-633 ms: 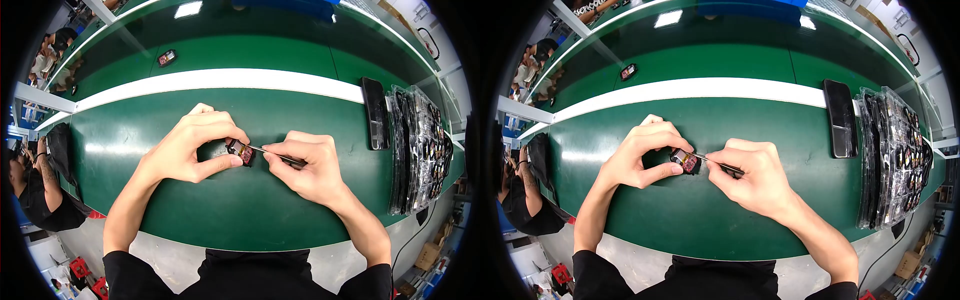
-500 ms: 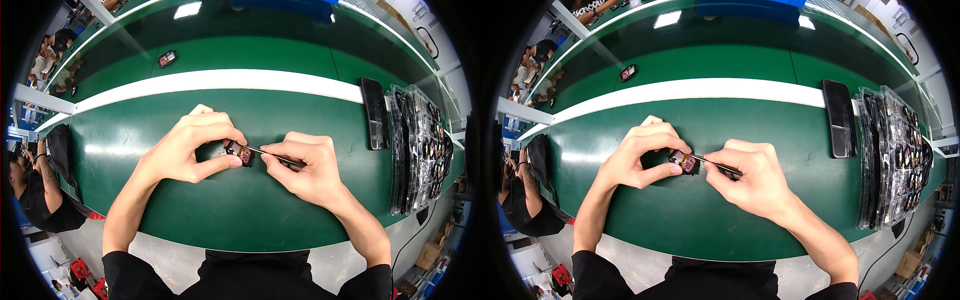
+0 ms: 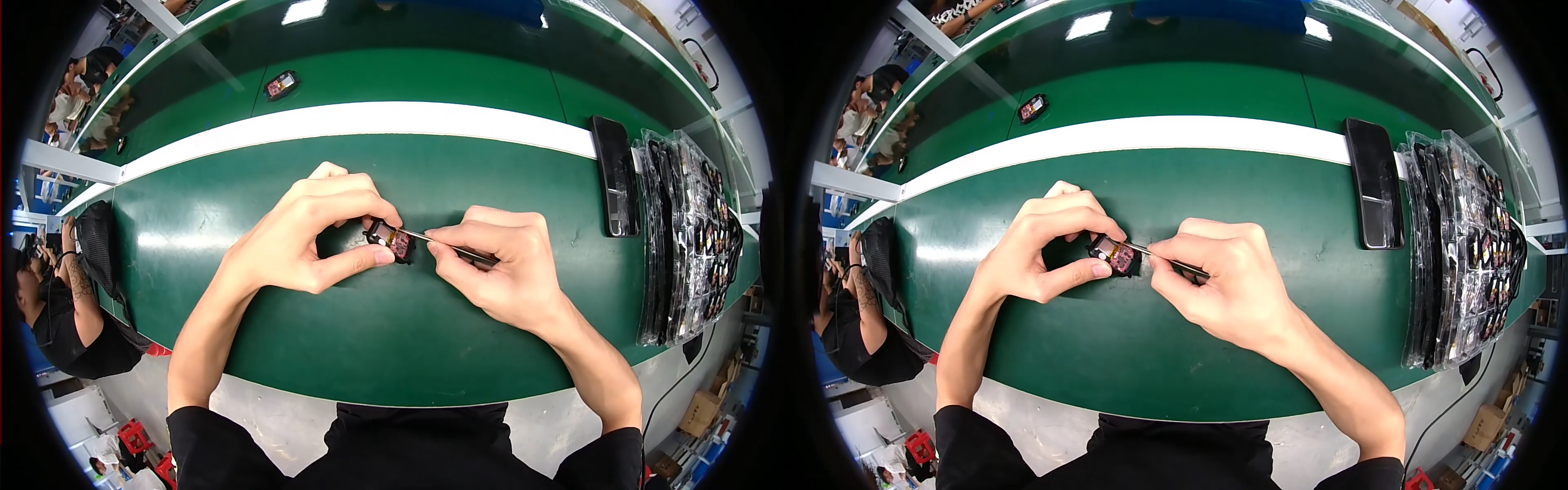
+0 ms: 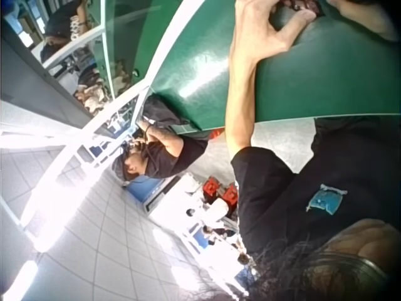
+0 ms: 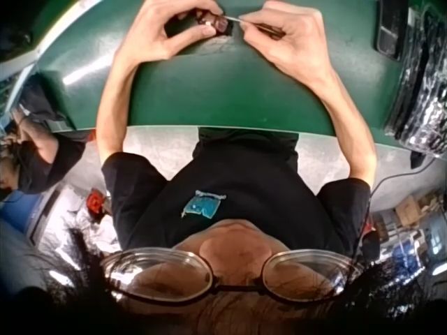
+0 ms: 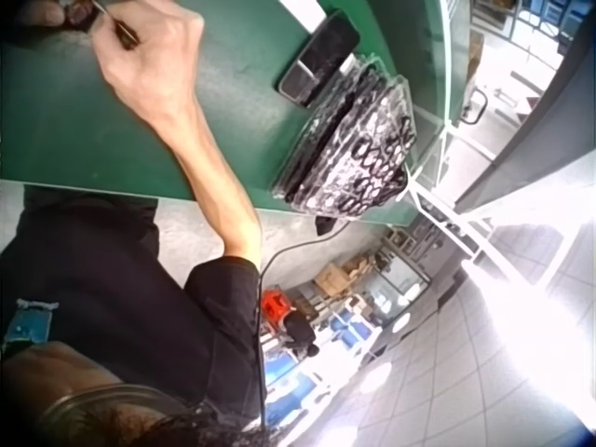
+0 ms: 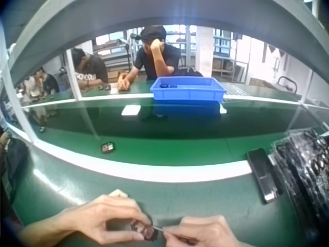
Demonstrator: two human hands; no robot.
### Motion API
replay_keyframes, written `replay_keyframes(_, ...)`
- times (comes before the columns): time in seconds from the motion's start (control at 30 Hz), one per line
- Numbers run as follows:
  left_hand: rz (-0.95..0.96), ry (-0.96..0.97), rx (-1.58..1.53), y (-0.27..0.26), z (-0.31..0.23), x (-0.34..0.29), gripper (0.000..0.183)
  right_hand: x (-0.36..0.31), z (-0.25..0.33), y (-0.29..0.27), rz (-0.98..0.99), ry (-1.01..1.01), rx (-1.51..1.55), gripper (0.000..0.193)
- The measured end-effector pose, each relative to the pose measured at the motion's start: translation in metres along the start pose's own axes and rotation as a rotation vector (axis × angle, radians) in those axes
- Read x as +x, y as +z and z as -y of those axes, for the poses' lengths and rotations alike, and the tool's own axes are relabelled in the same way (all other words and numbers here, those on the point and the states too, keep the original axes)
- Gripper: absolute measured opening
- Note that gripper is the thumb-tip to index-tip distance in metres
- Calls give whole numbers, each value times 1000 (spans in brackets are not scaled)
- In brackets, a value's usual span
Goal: The recorder uses tweezers and hands to assemble components within a small electronic housing at a factory workstation.
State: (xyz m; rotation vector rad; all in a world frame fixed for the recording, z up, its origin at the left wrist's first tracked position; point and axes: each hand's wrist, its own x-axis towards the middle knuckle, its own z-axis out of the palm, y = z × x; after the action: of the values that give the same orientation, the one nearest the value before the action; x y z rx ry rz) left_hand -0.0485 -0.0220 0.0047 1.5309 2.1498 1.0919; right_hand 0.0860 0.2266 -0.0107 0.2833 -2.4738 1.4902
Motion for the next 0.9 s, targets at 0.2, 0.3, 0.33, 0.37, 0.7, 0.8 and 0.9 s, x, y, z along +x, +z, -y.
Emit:
replay_keyframes(0.2, 7, 10, 18, 0, 0, 0, 32, -1, 2, -1, -6, 21, -31, 9)
replay_keyframes(0.3, 8, 9, 11, 0, 2, 0, 32, -2, 0, -2, -6, 8, -21, 10)
replay_keyframes(0.33, 8, 8, 10, 0, 2, 0, 32, -2, 0, -2, -9, 12, -8, 10)
replay_keyframes(0.37, 12, 3, 7, 0, 2, 0, 33, -3, 0, -1, -11, 16, 6, 10)
replay_keyframes(0.7, 12, -12, 1, 0, 1, 0, 34, -2, -1, 0, -7, -28, -12, 12)
replay_keyframes(0.8, 13, 5, 5, 0, 2, 0, 34, -2, -1, 0, -13, -36, -10, 11)
replay_keyframes(0.9, 16, -1, 0, -1, 2, 0, 35, -2, 2, 0, -14, -7, -40, 12)
